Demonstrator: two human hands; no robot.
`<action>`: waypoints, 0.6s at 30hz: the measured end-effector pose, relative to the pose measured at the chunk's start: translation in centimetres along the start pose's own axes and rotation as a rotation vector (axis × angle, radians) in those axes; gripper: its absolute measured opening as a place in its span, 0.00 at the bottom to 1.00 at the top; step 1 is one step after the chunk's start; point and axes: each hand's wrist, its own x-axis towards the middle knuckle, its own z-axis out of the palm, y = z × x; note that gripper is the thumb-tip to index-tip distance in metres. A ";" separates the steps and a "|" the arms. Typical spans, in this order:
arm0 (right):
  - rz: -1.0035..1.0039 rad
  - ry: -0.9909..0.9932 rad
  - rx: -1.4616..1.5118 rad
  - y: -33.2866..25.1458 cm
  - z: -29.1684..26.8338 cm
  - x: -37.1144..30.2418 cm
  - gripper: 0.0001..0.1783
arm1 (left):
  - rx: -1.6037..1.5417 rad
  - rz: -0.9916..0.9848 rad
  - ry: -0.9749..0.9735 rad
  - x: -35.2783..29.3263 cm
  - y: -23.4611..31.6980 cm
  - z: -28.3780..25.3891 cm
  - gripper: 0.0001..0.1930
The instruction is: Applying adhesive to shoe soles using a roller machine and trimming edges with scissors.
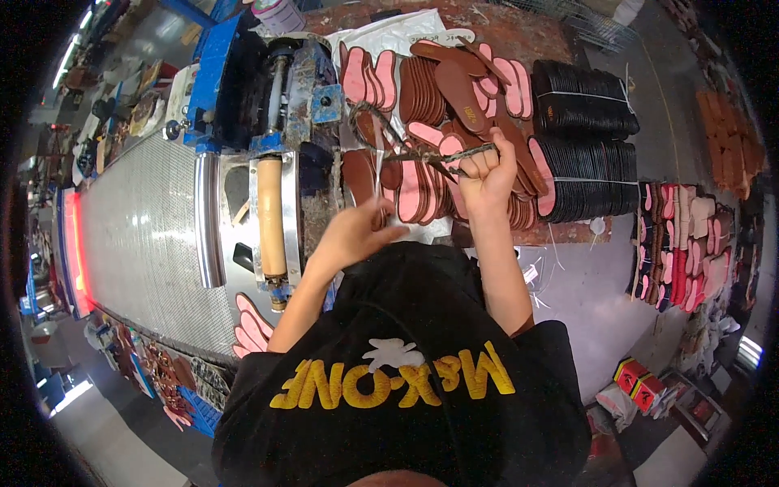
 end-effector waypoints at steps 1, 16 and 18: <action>0.024 -0.048 0.021 0.0 0.0 0.3 0.06 | -0.070 0.099 -0.038 -0.1 0.0 -0.1 0.30; -0.125 -0.231 -0.526 3.0 3.8 -4.1 0.06 | -0.648 0.388 0.181 3.5 3.7 -4.8 0.28; -0.182 -0.301 -0.577 3.6 3.6 -3.7 0.08 | -0.647 0.463 0.212 4.1 3.9 -4.2 0.28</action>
